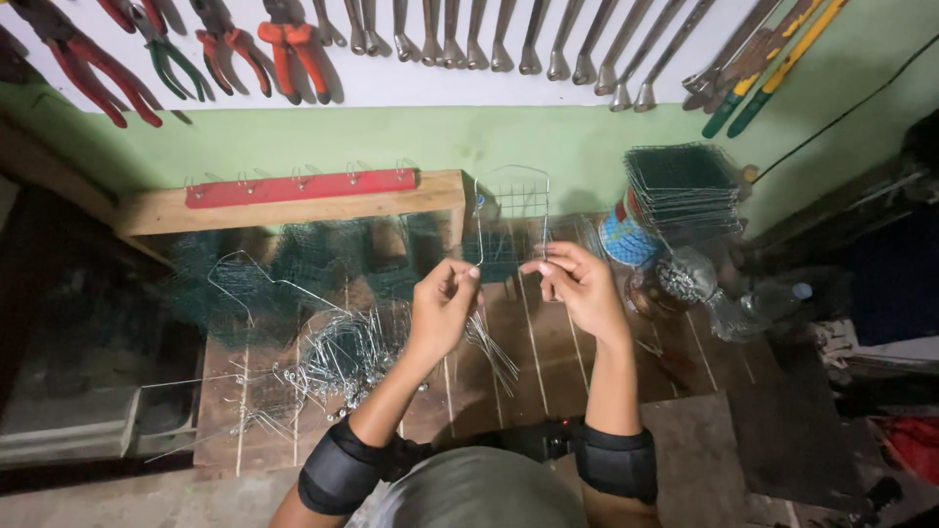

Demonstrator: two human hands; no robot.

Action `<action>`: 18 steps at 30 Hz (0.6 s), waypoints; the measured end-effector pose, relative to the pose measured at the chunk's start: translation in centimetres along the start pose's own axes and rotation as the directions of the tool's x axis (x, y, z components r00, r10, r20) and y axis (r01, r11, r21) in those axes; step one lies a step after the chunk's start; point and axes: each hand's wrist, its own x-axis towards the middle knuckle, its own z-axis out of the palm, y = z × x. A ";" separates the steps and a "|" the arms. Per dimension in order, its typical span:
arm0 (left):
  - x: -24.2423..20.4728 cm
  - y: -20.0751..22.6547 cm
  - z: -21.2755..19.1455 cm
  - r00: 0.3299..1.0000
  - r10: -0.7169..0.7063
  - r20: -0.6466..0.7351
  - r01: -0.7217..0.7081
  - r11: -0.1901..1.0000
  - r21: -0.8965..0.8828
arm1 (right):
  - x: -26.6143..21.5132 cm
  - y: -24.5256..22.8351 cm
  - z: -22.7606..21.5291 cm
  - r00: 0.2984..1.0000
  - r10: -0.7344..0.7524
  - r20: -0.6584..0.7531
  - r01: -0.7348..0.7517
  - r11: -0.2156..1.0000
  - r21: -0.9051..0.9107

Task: The person assembles a wire basket by hand, bending and interlocking wire pieces to form the frame. They repeatedly adjust the wire shape and fit the components together on a wooden workbench.

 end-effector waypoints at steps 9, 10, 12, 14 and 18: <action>-0.4 -0.5 0.5 0.991 0.135 -0.021 -0.135 0.990 0.028 | 0.2 -0.1 -0.5 0.999 -0.010 0.048 0.007 0.999 0.053; -0.3 -0.7 0.5 0.990 0.136 -0.022 -0.135 0.990 0.029 | 0.2 -0.1 -0.5 0.999 -0.010 0.049 0.008 0.999 0.054; -0.3 -1.1 0.4 0.990 0.135 -0.026 -0.135 0.991 0.006 | 0.3 -0.1 -0.4 0.998 -0.026 0.062 0.022 0.998 0.060; -0.5 -0.2 0.6 0.992 0.118 -0.040 -0.117 0.992 0.039 | 0.4 -0.4 -0.3 0.998 -0.022 0.062 0.020 0.999 0.040; -0.5 1.0 0.5 0.989 0.136 -0.058 -0.131 0.988 0.085 | 0.8 -0.7 0.1 0.996 -0.045 0.071 0.045 0.999 0.005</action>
